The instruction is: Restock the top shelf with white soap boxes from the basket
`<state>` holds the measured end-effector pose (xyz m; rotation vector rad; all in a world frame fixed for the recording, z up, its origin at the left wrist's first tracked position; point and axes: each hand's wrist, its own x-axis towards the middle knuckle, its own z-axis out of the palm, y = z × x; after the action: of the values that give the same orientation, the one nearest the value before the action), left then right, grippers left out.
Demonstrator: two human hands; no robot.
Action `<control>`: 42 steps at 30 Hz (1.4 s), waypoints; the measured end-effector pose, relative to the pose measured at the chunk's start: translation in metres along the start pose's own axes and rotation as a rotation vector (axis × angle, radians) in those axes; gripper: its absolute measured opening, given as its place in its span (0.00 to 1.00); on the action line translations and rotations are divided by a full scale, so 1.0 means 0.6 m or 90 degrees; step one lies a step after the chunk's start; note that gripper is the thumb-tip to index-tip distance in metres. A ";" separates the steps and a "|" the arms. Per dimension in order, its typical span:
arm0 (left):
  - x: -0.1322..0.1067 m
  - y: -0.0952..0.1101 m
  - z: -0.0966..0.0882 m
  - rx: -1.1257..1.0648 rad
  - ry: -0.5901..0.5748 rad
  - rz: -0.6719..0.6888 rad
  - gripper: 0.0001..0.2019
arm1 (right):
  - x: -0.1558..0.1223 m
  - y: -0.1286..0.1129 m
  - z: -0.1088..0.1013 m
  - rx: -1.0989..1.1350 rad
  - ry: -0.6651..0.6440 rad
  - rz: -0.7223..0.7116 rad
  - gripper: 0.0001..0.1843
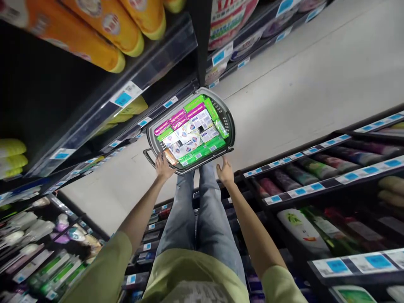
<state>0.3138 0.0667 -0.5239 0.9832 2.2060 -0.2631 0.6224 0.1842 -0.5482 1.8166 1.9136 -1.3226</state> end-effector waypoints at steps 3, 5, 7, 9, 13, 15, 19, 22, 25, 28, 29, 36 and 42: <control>0.034 0.009 0.016 0.026 -0.038 -0.029 0.63 | 0.000 0.033 0.002 0.012 0.014 0.035 0.34; 0.050 0.012 0.030 0.038 -0.058 -0.043 0.64 | -0.001 0.046 0.007 0.017 0.021 0.062 0.34; 0.065 0.011 0.045 0.047 -0.066 -0.050 0.65 | 0.001 0.053 0.015 0.022 0.027 0.089 0.34; 0.077 0.008 0.059 0.056 -0.060 -0.052 0.65 | 0.008 0.052 0.024 0.027 0.032 0.114 0.34; 0.095 -0.003 0.076 0.083 -0.024 -0.029 0.65 | 0.038 0.032 0.043 0.049 0.039 0.146 0.34; 0.101 -0.009 0.078 0.096 -0.009 -0.005 0.63 | 0.057 0.018 0.050 0.059 0.050 0.171 0.33; 0.111 -0.015 0.078 0.119 0.008 0.036 0.60 | 0.087 -0.009 0.057 0.073 0.079 0.244 0.27; 0.117 -0.015 0.080 0.138 0.009 0.046 0.59 | 0.092 -0.023 0.049 0.075 0.092 0.276 0.19; 0.122 -0.015 0.077 0.162 0.010 0.051 0.55 | 0.085 -0.034 0.028 0.052 0.109 0.310 0.14; 0.121 -0.015 0.066 0.162 0.007 0.062 0.51 | 0.085 -0.044 0.001 0.010 0.178 0.269 0.15; 0.118 -0.015 0.061 0.156 0.007 0.058 0.51 | 0.090 -0.047 -0.008 -0.001 0.208 0.219 0.16; 0.047 -0.020 0.032 -0.021 0.051 0.025 0.50 | 0.191 -0.074 -0.039 -0.047 0.181 -0.096 0.33; -0.027 -0.035 0.041 -0.202 0.049 0.074 0.49 | 0.273 -0.104 -0.036 -0.099 0.119 0.081 0.30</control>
<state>0.3191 0.0321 -0.5330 0.9512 2.1634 0.1762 0.5390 0.3237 -0.6165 2.0047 1.8934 -0.9674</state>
